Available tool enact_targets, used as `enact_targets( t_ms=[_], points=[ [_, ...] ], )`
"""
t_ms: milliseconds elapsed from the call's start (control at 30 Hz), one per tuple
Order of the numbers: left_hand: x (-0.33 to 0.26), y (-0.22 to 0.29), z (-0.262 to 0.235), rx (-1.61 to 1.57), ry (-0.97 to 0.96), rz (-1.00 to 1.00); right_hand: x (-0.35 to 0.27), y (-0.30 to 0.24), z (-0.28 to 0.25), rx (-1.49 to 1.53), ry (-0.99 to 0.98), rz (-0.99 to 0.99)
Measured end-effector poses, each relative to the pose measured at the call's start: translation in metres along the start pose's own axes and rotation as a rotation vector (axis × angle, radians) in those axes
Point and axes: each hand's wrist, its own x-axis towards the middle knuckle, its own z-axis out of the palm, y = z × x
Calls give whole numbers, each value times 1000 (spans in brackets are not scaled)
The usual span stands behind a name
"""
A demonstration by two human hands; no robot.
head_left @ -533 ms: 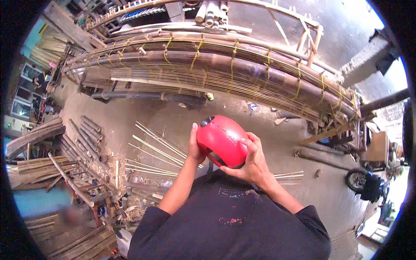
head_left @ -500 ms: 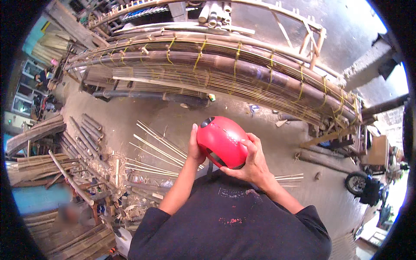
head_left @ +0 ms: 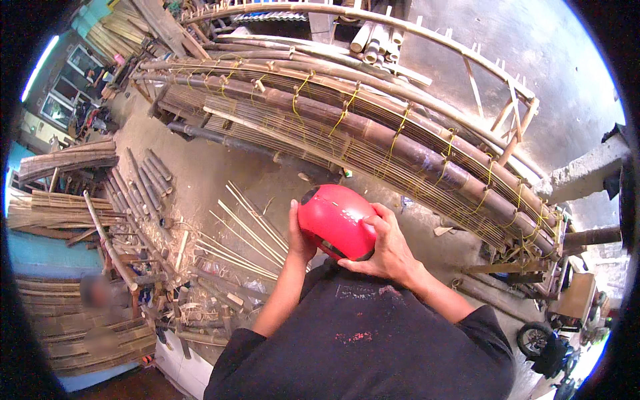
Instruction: The person repeatedly ties thin bamboo strips to a curved bamboo frame using yellow string. They wrap the string around the frame and strips, pull it tight, and tie knots to secure the strips in place. The person briefly picks up a red helmet and places it on the frame before resuming the tying task.
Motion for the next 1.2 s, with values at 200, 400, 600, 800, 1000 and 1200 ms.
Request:
enact_targets(
  t_ms=[200,400,600,800,1000,1200],
  points=[
    [30,-2,12,65,-78,-11,6,17,-11,18,69,0],
    [40,-3,32,90,-96,-2,11,24,-22,-15,57,47],
    [53,-4,38,74,-120,-84,13,32,-24,-25,94,48],
    [58,-4,38,83,-133,-72,18,35,-24,-12,110,33],
    [60,-2,31,87,-134,-52,22,32,-22,-28,80,47],
    [61,3,24,67,-127,-54,26,30,-18,0,66,58]
  ],
)
